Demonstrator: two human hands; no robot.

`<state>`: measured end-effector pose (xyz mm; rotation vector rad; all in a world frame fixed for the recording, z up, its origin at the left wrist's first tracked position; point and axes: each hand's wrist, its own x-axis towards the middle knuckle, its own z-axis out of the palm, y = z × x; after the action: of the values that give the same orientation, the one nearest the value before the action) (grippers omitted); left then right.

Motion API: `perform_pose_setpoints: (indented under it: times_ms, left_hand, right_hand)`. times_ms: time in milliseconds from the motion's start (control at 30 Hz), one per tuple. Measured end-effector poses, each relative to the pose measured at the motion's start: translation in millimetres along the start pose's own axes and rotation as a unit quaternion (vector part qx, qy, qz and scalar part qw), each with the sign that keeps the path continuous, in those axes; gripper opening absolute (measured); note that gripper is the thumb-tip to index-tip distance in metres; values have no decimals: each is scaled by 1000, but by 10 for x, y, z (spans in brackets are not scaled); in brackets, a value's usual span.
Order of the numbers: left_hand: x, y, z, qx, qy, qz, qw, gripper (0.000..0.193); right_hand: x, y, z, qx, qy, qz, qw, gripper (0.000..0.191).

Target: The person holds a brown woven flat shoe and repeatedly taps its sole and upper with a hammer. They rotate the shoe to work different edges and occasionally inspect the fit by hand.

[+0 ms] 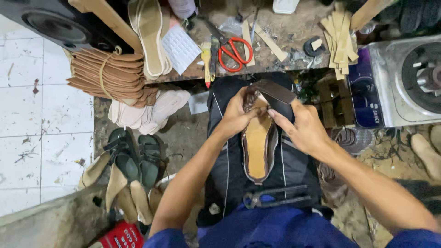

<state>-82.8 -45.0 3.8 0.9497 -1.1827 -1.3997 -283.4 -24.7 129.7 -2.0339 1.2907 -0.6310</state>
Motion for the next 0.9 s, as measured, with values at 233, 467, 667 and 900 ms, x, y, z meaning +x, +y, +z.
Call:
perform_pose_setpoints:
  times_ms: [233, 467, 667, 900]
  left_hand:
    - [-40, 154, -31, 18, -1, 8, 1000, 62]
    - [-25, 224, -191, -363, -151, -160, 905, 90]
    - [24, 186, -169, -276, -132, -166, 937, 85]
    - [-11, 121, -185, -275, -125, -147, 942, 90]
  right_hand:
    - [-83, -48, 37, 3, 65, -76, 995, 26]
    - [-272, 47, 24, 287, 101, -106, 947, 27]
    - [-252, -56, -111, -10, -34, -116, 993, 30]
    - [-225, -3, -51, -139, -128, -26, 982, 38]
